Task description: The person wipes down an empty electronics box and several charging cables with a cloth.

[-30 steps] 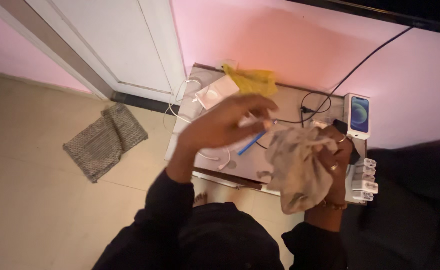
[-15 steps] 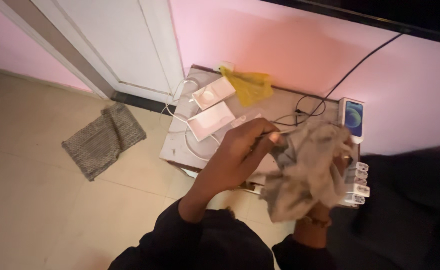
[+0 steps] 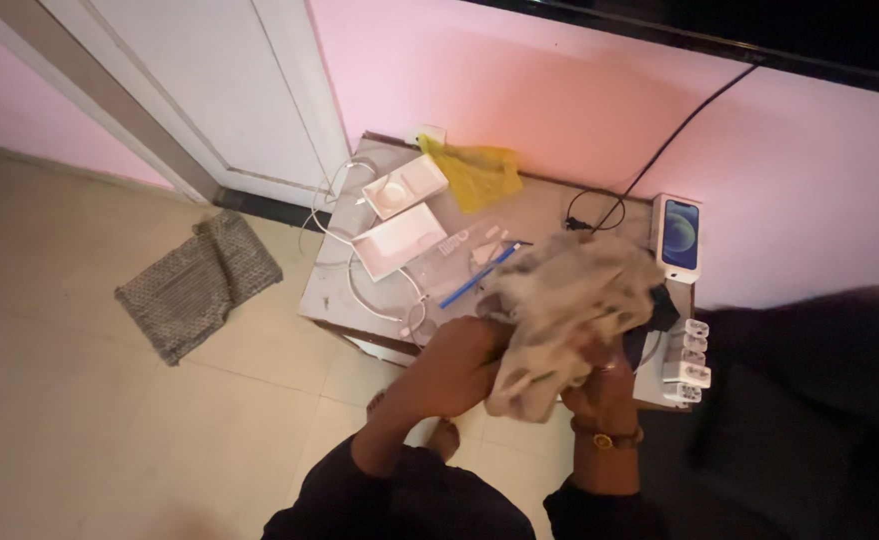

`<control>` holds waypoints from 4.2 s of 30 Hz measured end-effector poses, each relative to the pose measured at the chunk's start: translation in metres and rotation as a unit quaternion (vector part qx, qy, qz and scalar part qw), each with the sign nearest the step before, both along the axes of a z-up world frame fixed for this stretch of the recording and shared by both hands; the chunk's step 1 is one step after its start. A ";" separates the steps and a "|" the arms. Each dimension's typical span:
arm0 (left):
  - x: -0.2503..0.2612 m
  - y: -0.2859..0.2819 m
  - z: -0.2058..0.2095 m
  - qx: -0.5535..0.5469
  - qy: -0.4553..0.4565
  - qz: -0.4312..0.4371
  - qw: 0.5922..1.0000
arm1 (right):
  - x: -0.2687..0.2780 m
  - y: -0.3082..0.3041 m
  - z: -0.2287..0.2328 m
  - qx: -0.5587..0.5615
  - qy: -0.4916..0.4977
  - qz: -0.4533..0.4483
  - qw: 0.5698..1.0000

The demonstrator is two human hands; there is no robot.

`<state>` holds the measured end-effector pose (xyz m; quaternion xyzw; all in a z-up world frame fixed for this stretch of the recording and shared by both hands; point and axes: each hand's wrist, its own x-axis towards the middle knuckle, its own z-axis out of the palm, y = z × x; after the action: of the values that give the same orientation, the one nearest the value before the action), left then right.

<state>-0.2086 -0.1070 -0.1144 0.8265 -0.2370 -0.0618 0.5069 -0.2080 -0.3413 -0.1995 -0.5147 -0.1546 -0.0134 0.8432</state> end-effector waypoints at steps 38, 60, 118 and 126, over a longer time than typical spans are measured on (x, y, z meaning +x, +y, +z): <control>-0.122 0.146 -0.036 0.103 0.120 -0.233 0.960 | -0.128 0.122 -0.057 0.086 -0.003 -0.225 0.970; -0.114 0.123 -0.149 -0.065 0.385 -0.254 0.885 | -0.142 0.010 -0.050 0.062 -0.009 -0.201 0.978; -0.114 0.066 -0.047 -0.397 0.070 -0.025 0.915 | -0.130 0.152 0.024 -0.198 -0.119 -0.158 0.960; -0.093 0.047 -0.109 -0.346 0.123 0.163 0.916 | -0.133 0.152 -0.002 -0.044 -0.064 -0.098 0.992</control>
<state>-0.3016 -0.0600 -0.2230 0.6121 -0.0417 0.0062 0.7896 -0.3412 -0.1896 -0.2016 -0.5624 -0.1571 -0.1223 0.8025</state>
